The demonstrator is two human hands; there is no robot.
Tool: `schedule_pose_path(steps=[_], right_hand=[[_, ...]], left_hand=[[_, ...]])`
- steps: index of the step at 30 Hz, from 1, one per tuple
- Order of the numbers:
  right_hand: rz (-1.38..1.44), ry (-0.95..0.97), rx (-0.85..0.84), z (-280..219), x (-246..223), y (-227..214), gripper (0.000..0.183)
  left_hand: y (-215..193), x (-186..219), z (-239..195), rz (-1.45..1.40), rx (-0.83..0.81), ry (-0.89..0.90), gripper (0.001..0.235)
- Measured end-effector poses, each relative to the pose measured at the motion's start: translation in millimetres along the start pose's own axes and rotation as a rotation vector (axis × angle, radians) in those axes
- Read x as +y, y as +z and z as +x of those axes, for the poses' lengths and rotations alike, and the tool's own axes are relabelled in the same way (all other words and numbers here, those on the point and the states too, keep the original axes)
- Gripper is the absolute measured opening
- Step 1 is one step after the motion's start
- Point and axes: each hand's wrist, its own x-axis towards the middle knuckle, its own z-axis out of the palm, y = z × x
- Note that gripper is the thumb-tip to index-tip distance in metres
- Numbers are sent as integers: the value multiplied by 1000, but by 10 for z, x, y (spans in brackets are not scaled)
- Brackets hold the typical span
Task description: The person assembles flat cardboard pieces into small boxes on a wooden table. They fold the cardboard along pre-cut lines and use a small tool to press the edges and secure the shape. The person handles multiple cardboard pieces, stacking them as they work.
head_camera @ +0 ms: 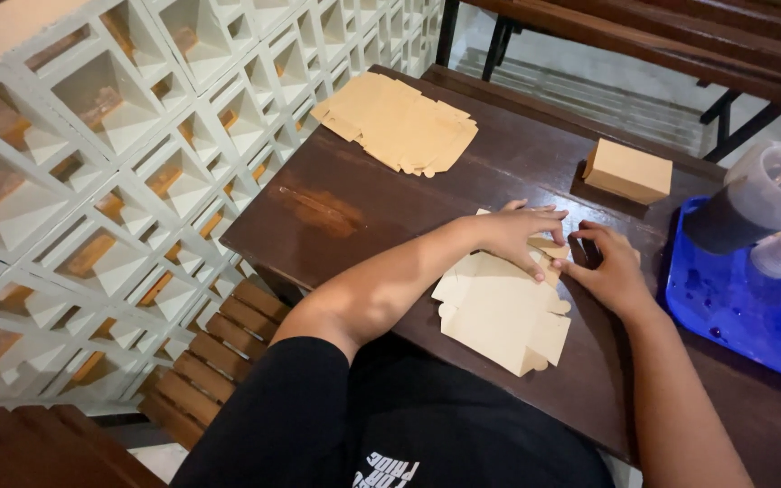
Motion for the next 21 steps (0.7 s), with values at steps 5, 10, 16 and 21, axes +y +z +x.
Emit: schedule_pose_path(steps=[5, 10, 16, 21], right_hand=[[-29, 22, -83, -4, -91, -80, 75], [-8, 16, -100, 2, -102, -78, 78], [-3, -17, -28, 116, 422, 188, 62], [11, -58, 9, 28, 164, 43, 58]], left_hand=[[27, -44, 43, 14, 4, -9, 73], [-19, 14, 1, 10, -8, -10, 73], [11, -79, 75, 28, -4, -9, 70], [18, -41, 66, 1, -7, -9, 73]])
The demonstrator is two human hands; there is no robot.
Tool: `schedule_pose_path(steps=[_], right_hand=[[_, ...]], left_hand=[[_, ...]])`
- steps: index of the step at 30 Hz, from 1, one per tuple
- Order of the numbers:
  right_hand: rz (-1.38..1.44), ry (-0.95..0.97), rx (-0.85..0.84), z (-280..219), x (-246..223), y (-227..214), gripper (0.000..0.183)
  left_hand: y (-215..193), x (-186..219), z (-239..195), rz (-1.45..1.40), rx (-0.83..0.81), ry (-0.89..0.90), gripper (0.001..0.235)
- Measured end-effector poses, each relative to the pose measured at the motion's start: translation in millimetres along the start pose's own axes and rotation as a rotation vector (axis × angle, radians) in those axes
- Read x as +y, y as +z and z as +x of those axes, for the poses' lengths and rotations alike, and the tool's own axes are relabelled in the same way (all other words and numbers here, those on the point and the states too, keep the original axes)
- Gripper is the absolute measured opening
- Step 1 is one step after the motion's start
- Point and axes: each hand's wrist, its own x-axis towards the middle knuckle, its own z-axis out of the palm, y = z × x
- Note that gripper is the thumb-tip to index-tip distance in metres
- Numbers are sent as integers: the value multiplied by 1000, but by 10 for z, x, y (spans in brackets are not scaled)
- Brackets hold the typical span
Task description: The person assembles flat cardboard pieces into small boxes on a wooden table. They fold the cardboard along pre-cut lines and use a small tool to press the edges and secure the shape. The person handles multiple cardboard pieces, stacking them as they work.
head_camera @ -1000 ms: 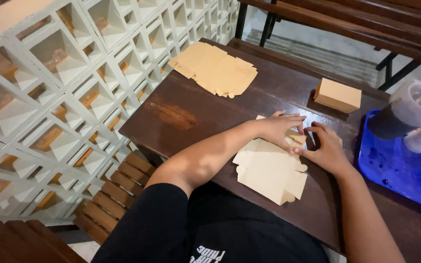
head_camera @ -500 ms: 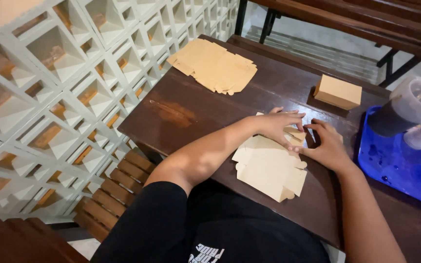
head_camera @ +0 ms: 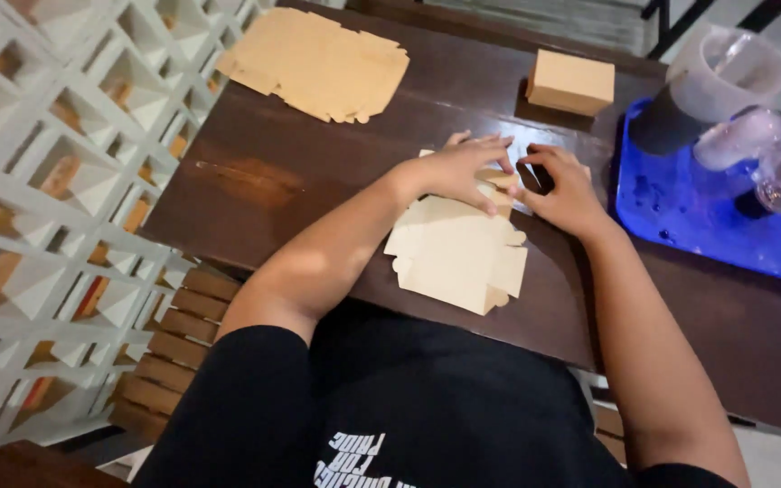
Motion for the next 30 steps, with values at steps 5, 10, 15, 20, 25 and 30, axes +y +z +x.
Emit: schedule_pose_path(steps=[5, 10, 15, 20, 25, 30], right_hand=[[26, 1, -43, -10, -126, -86, 69], [55, 19, -18, 1, -81, -68, 60], [50, 6, -5, -19, -202, -119, 61], [39, 33, -102, -40, -381, -234, 80], [45, 14, 7, 3, -31, -37, 60], [32, -9, 80, 30, 48, 26, 29]], left_hand=[[17, 8, -1, 17, 23, -7, 73], [9, 22, -20, 1, 15, -26, 74], [4, -15, 6, -27, 8, -42, 62], [-19, 9, 3, 1, -26, -45, 52], [-15, 11, 1, 5, -30, -52, 49], [-49, 59, -26, -4, -33, -65, 48]])
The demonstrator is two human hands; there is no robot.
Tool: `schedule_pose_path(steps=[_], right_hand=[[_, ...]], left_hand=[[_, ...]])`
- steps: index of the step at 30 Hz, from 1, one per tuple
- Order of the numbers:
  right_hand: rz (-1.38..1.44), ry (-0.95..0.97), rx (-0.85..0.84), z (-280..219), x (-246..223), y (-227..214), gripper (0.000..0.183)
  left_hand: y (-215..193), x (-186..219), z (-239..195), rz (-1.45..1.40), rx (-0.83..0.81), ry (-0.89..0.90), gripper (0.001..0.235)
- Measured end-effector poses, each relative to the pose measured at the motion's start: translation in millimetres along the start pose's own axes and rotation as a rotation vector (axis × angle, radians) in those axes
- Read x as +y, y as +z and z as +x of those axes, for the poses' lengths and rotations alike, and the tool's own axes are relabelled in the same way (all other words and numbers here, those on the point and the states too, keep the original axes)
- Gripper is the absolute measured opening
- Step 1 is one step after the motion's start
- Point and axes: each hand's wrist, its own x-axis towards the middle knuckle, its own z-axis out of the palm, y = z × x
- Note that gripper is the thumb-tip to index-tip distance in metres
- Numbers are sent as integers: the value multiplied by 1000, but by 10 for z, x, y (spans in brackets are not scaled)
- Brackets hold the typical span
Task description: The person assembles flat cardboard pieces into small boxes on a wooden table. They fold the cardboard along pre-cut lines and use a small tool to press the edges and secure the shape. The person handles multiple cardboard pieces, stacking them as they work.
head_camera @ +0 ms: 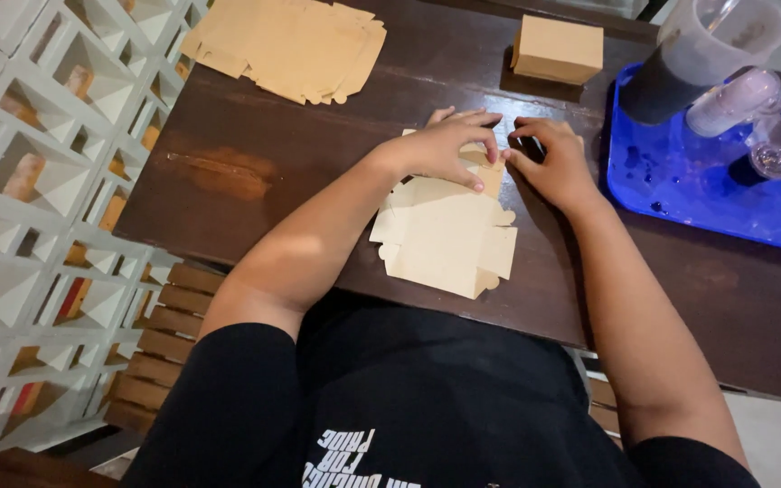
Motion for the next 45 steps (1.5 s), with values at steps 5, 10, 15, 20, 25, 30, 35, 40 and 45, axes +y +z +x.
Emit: schedule_pose_path(steps=[5, 10, 15, 20, 25, 30, 35, 40, 45], right_hand=[[-14, 72, -128, -25, -152, -79, 63], [-24, 137, -283, -12, -647, -320, 84], [-25, 37, -75, -14, -204, -80, 51], [74, -187, 52, -39, 61, 59, 25], [-67, -168, -102, -158, -446, -156, 12], [-252, -264, -147, -419, -586, -117, 21], [5, -328, 17, -504, -705, -165, 15], [53, -329, 6, -295, -420, -164, 12], [-4, -376, 35, -137, -376, -192, 12]], left_hand=[[17, -44, 40, -2, 5, 2, 50], [-1, 0, 20, -12, -2, -9, 51], [-4, -17, 24, -3, -4, 4, 49], [-7, -10, 21, -3, 8, 6, 51], [-37, 5, 36, 5, 23, -3, 48], [28, -72, 42, 3, -4, -5, 50], [32, -74, 61, 3, -3, -13, 50], [66, -133, 112, 44, -18, 17, 51], [3, -56, -9, 89, 6, 92, 48]])
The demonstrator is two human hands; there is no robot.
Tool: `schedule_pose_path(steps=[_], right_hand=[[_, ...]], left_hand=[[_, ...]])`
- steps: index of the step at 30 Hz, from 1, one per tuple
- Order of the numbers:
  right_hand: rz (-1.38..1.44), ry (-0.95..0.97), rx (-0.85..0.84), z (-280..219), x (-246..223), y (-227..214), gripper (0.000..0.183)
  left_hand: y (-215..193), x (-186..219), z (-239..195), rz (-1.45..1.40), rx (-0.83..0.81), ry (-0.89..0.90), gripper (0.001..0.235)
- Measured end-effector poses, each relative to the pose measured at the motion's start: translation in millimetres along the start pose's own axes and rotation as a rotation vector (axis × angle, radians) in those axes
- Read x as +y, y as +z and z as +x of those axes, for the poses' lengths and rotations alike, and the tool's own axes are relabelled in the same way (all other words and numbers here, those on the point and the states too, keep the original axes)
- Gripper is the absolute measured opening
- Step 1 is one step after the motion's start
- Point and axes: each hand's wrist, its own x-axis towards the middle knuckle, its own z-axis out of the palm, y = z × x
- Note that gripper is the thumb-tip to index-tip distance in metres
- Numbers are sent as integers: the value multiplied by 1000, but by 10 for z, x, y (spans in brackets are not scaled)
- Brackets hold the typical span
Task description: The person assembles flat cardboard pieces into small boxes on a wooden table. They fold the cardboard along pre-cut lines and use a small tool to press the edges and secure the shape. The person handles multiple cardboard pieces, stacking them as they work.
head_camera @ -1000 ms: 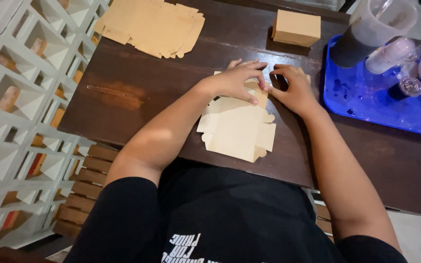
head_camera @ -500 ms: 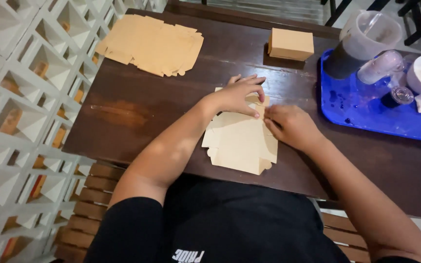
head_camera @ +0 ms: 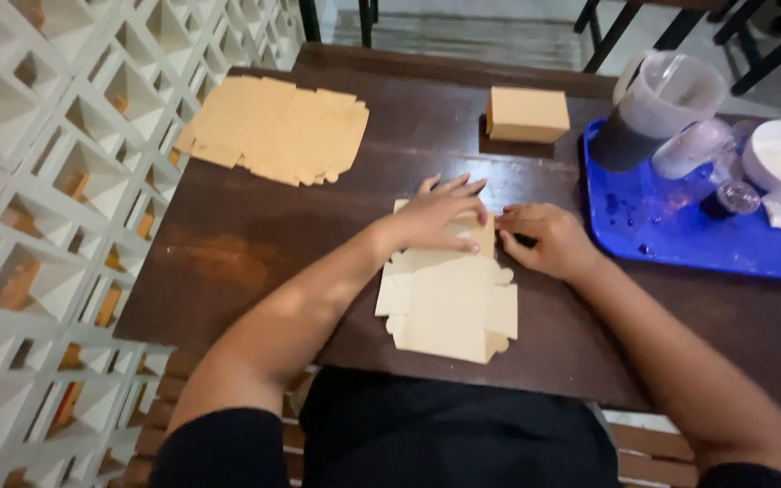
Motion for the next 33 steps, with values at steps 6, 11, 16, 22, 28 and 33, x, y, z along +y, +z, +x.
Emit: schedule_pose_path(steps=[6, 11, 16, 22, 28, 33], right_hand=[[31, -15, 8, -99, -151, 32, 14], [-45, -13, 32, -28, -76, 29, 12], [-19, 60, -19, 15, -102, -87, 17], [60, 145, -77, 28, -168, -95, 33], [32, 371, -65, -70, 153, 129, 40], [12, 432, -56, -48, 151, 75, 35]], left_hand=[[74, -7, -42, -8, 76, 30, 44], [49, -18, -28, -6, 88, 5, 45], [53, 27, -52, -15, 97, 6, 45], [69, 17, -47, -42, 110, -15, 46], [46, 64, -65, -63, 88, -26, 45], [1, 98, -56, -40, 75, -35, 45]])
